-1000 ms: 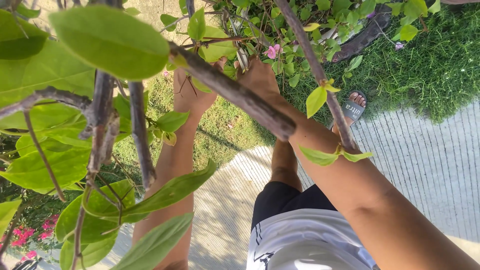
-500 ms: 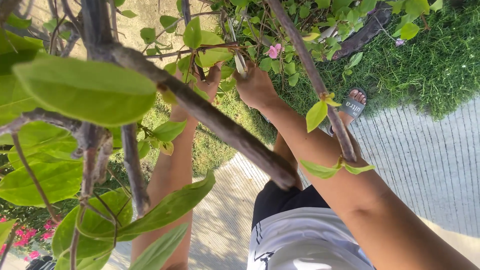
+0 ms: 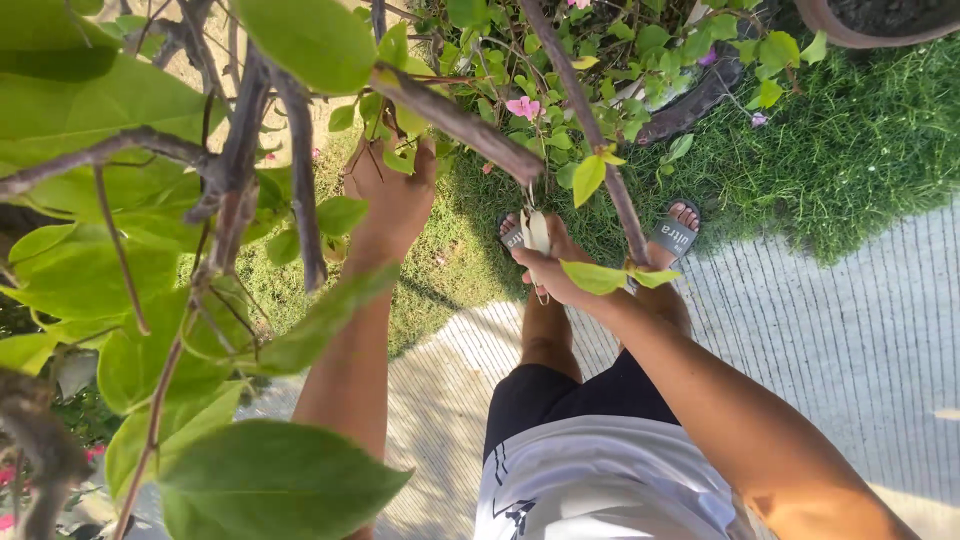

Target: Pruning and grooming bougainvillea and other garden plants using garden shears.

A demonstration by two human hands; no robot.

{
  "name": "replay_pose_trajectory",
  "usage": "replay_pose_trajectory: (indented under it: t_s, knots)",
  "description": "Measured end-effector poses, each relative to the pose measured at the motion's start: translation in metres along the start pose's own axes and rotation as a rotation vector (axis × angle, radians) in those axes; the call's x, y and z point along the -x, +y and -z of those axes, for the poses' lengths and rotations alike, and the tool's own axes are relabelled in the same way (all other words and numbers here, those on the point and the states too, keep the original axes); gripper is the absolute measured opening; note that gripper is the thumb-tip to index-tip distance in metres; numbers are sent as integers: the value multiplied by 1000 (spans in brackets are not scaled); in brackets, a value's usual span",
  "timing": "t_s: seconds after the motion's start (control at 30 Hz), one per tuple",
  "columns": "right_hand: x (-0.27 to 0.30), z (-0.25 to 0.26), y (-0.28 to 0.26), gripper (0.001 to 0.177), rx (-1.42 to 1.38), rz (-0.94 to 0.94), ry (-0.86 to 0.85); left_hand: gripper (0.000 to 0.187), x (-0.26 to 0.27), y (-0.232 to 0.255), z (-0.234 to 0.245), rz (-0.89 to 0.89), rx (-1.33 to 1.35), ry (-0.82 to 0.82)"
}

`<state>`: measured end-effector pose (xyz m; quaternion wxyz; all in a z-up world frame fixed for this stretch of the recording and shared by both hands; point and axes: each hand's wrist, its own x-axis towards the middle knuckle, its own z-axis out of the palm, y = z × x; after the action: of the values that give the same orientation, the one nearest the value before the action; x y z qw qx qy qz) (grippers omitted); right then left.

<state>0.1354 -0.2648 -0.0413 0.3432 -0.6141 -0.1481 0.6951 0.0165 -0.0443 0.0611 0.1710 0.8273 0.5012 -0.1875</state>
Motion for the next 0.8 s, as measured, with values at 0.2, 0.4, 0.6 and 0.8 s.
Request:
replay_pose_trajectory:
  t_s: [0.2,0.4,0.6,0.8]
  knots:
    - [43,49,4,56,-73,-37,17,43,48,58,10,-332,258,614]
    - [83,92,-12,56,129,-106,71,30,75,98,-16,-211,323,716]
    - [92,123,-6,53,84,18,87,20,30,128,-28,-121,650,601]
    - [98,130,0,49,59,-3,107,17,-29,153,-21,25,445,653]
